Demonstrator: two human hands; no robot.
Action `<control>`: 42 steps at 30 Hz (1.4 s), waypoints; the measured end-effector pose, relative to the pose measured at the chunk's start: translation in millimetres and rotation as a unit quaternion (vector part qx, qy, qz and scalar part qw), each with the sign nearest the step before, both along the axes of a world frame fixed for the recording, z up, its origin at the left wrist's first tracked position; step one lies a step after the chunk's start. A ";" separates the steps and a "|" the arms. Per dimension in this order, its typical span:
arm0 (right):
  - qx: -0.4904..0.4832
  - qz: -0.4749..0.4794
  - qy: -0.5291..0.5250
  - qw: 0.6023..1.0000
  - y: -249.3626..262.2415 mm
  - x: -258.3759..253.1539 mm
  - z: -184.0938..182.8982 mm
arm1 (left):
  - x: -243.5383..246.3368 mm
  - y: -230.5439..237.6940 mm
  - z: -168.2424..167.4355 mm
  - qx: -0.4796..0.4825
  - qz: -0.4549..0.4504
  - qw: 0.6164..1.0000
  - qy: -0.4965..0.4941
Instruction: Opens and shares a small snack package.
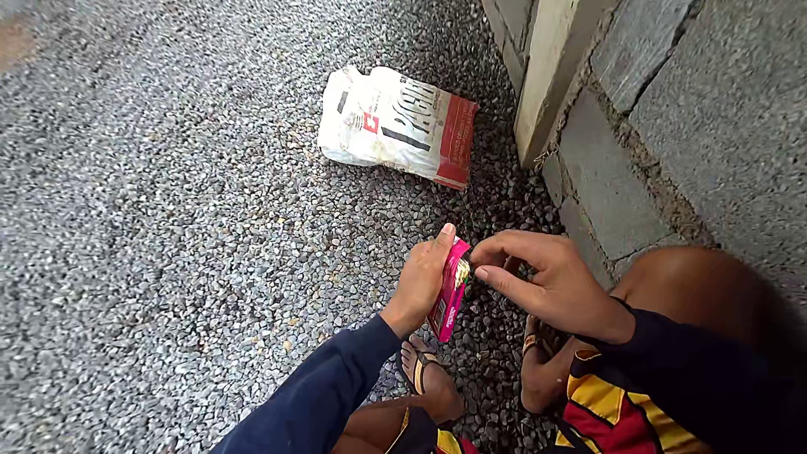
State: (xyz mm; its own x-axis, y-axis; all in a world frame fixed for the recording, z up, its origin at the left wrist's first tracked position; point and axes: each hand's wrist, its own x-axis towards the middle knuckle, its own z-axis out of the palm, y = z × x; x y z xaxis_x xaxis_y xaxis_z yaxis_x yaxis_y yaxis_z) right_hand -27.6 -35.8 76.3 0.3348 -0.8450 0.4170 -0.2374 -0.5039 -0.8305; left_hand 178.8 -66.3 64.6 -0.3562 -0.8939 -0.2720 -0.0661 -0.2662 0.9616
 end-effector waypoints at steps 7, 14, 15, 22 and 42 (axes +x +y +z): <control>-0.063 0.031 0.002 0.998 -0.2 0.4 -3.3 | 1.9 6.0 3.3 -0.016 0.009 0.998 -0.061; -0.060 0.019 0.035 0.997 -6.3 -3.5 -7.4 | 8.2 7.4 4.9 -0.054 -0.017 0.994 -0.098; -0.062 0.014 0.040 0.997 -8.0 -4.7 -8.3 | 9.2 7.2 5.3 -0.074 -0.023 0.988 -0.132; -0.071 0.012 0.061 0.996 -8.2 -2.0 -13.5 | 10.8 6.8 5.5 -0.131 -0.018 0.962 -0.240; -0.182 0.027 0.139 0.973 -5.3 4.3 -23.8 | 14.6 4.7 3.4 -0.076 -0.005 0.976 -0.206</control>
State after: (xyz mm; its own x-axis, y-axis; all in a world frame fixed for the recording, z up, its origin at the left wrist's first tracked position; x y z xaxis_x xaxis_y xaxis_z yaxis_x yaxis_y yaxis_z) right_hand -23.3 -41.1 52.5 0.5176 -0.6366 0.5717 -0.3930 -0.7704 -0.5020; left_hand 193.4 -61.6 68.0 -0.2531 -0.9323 -0.2584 -0.4573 -0.1200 0.8812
